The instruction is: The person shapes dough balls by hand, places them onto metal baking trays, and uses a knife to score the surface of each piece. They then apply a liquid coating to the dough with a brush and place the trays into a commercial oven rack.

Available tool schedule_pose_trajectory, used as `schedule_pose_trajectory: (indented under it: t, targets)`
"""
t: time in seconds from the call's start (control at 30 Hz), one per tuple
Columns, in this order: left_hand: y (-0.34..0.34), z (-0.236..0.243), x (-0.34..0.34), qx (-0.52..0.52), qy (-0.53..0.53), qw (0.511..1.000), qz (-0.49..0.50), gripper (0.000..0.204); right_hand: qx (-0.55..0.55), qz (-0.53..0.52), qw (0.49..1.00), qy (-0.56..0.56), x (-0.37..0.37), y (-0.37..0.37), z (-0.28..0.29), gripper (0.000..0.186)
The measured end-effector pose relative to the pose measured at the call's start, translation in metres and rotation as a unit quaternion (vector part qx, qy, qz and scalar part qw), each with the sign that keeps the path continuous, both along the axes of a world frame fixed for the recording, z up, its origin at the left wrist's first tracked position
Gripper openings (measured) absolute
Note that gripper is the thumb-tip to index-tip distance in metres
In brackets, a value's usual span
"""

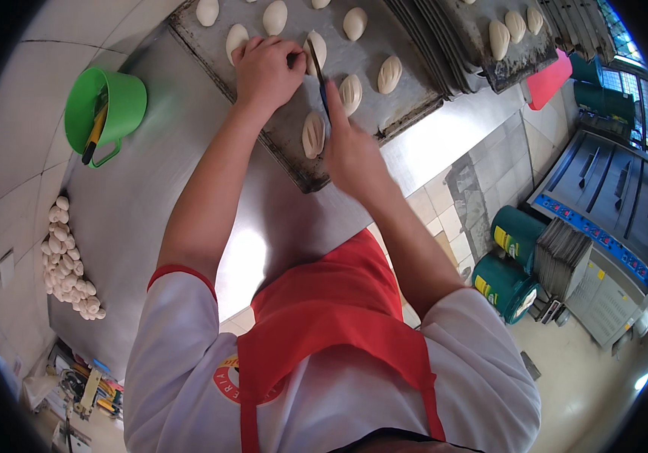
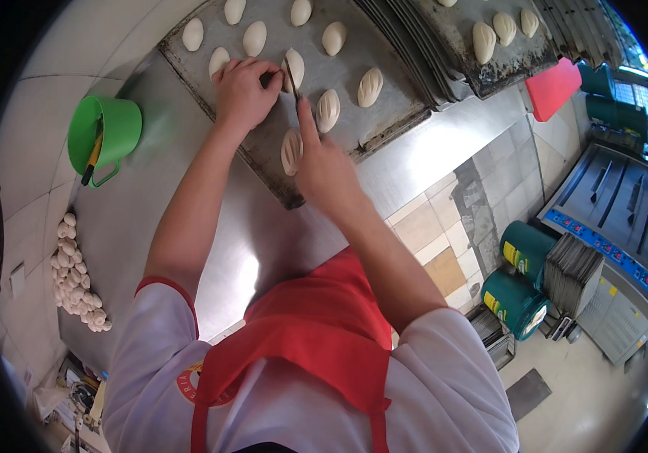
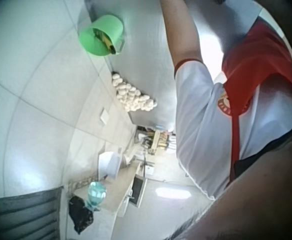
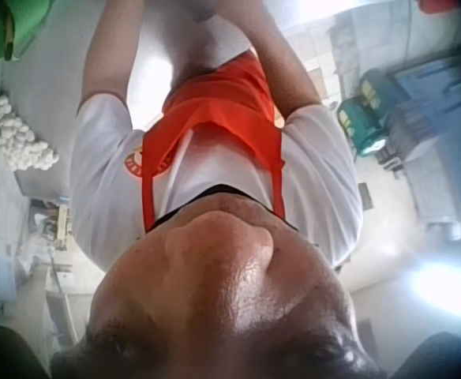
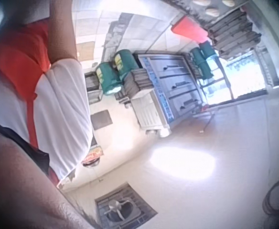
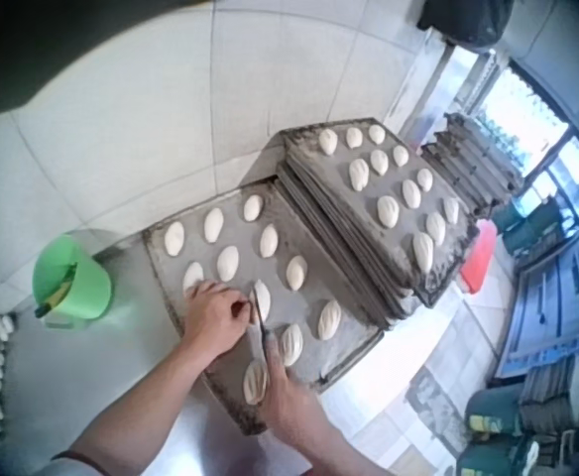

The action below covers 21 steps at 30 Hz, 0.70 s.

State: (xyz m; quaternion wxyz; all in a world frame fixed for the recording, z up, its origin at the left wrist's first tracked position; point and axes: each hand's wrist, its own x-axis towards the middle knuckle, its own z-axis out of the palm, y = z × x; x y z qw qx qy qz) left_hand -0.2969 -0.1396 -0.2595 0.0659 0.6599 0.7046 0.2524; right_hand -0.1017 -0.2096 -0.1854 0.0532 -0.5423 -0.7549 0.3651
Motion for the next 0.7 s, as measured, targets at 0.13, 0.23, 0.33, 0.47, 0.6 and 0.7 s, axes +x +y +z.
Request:
schedule_pose_trajectory:
  t: [0.13, 0.23, 0.33, 0.47, 0.6, 0.7]
  targets:
    - [-0.001, 0.001, 0.0, 0.001, -0.015, 1.0, 0.009, 0.02, 0.01, 0.0, 1.0, 0.028, 0.021, -0.022, 0.016, 0.078]
    - [0.001, 0.01, 0.005, 0.043, -0.072, 0.996, -0.009, 0.024, 0.034, -0.017, 0.998, 0.055, 0.004, 0.019, 0.011, 0.08]
    - [0.005, 0.009, 0.005, 0.041, -0.04, 0.997, -0.046, 0.028, 0.028, -0.011, 0.999, 0.045, -0.006, 0.037, -0.001, 0.082]
    - [0.003, 0.008, -0.001, -0.01, -0.058, 0.998, -0.034, 0.031, -0.029, 0.007, 0.999, 0.019, 0.028, -0.015, 0.018, 0.075]
    - [0.005, 0.016, 0.001, 0.023, -0.061, 0.997, -0.044, 0.031, 0.027, -0.022, 0.996, 0.081, 0.022, 0.007, 0.019, 0.075]
    - [0.013, 0.02, 0.005, 0.028, -0.028, 0.997, -0.067, 0.032, 0.017, -0.005, 0.999, 0.049, 0.0, 0.053, 0.007, 0.086]
